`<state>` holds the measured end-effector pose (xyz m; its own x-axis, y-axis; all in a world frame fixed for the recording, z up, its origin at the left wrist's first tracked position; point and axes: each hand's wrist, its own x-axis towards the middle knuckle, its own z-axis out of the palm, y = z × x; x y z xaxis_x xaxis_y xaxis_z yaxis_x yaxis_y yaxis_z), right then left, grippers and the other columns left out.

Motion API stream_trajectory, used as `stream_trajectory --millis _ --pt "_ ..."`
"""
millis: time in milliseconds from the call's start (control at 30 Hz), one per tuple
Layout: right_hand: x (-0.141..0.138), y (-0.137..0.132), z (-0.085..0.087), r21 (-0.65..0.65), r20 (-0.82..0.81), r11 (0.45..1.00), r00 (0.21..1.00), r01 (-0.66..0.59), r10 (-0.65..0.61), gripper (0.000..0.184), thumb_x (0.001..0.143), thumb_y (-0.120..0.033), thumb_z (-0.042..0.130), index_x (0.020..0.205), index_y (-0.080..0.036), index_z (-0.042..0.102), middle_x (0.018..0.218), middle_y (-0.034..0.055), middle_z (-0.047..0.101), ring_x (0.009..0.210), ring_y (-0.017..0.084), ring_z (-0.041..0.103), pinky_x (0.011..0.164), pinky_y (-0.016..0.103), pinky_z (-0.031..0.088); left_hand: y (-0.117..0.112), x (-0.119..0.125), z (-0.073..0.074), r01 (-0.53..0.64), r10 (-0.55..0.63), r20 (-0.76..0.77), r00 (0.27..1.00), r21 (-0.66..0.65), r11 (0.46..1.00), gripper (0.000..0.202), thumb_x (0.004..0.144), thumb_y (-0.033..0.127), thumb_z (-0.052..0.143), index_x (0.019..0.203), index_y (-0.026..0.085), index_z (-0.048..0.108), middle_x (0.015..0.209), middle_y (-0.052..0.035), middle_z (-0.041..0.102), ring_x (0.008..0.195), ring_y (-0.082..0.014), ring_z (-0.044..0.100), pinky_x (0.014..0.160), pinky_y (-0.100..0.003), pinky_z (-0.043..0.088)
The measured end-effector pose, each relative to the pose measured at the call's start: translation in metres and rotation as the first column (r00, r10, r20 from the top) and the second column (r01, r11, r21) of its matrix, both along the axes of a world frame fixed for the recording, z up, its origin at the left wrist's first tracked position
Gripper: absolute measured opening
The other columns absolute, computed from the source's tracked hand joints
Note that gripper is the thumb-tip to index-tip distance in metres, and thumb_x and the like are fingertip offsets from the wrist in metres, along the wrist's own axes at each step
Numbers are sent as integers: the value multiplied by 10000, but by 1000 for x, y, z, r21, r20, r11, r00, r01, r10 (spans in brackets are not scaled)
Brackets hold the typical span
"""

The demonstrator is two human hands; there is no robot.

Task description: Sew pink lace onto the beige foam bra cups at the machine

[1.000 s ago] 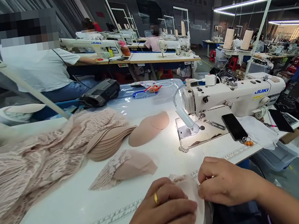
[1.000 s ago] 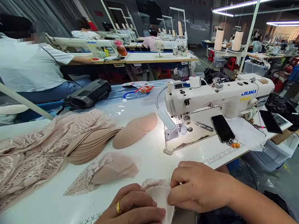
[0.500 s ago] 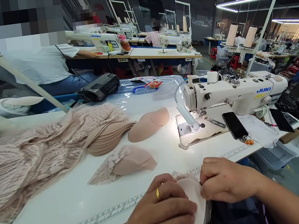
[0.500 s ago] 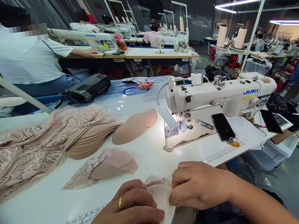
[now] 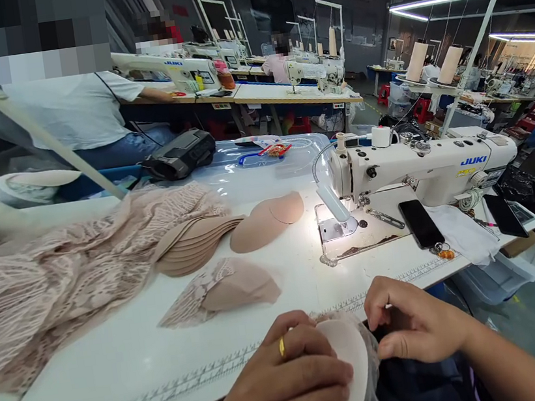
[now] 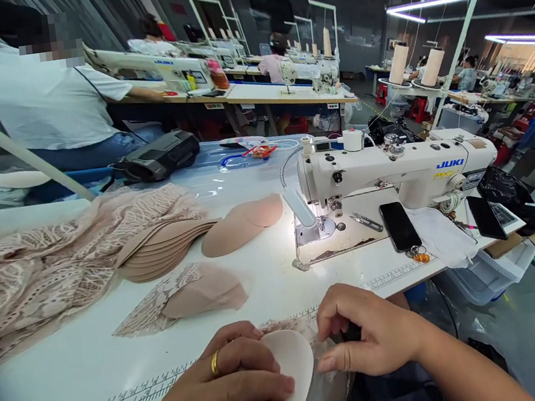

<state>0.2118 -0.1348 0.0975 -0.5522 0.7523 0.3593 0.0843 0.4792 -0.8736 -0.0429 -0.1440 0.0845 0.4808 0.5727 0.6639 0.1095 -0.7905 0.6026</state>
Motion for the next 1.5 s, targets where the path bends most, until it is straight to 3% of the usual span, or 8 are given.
stream_trajectory --millis 300,533,667,767,967,1133,1367,1500 --pt "-19 -20 -3 178 136 976 979 127 -152 269 1065 -415 544 882 -219 525 791 -10 534 706 141 487 654 268 408 2 -4 -2 -7 7 -26 1000 21 1000 267 1071 309 562 928 348 783 750 27 781 780 -167 689 1046 -364 474" --pt "0 12 -42 662 207 665 768 346 -606 258 1058 -137 371 840 -238 466 746 30 506 707 217 439 638 343 363 4 -6 4 81 -69 -104 992 113 990 202 1065 243 541 1020 307 727 815 -5 788 717 -172 639 876 -347 512" --pt "17 12 -37 395 235 869 882 298 -409 89 1044 -309 558 1037 -222 543 926 49 596 850 215 566 751 336 490 11 -13 9 77 -73 -64 995 65 995 213 1066 251 529 1065 286 739 911 -57 797 802 -196 662 848 -328 536" --pt "2 -11 -26 336 230 937 957 93 -178 882 850 -469 830 1521 -231 310 1415 189 513 1290 330 514 1041 473 497 18 -13 11 84 -92 -23 996 -232 969 150 952 320 693 1045 263 796 950 -81 800 824 -232 720 741 -267 586" --pt "-31 -9 -36 -338 -65 901 949 270 -309 335 1029 -385 555 1320 -227 504 851 -3 599 740 169 608 694 290 526 14 24 15 116 245 202 948 -939 324 327 590 356 973 804 165 816 722 -92 770 755 -346 752 680 -376 631" --pt "-21 16 -54 -742 -296 664 934 -93 -199 697 734 -674 846 1189 -217 579 793 -43 608 647 119 570 640 241 448 16 34 17 321 352 368 861 -929 185 426 669 450 939 951 155 821 833 -137 786 827 -350 758 759 -437 625" --pt "-2 50 -38 -24 119 979 972 205 -201 124 916 -308 706 895 -198 653 863 11 634 810 169 577 749 287 460 71 -14 33 241 -216 139 967 -781 577 411 776 576 835 983 222 800 886 -88 789 843 -304 738 769 -361 605" --pt "4 98 -47 601 320 782 846 166 -426 87 998 -206 588 945 -209 658 911 41 697 840 185 594 776 305 458 95 -5 25 178 -352 -563 748 -341 923 53 907 207 688 912 253 713 990 -25 786 878 -262 726 822 -336 549"
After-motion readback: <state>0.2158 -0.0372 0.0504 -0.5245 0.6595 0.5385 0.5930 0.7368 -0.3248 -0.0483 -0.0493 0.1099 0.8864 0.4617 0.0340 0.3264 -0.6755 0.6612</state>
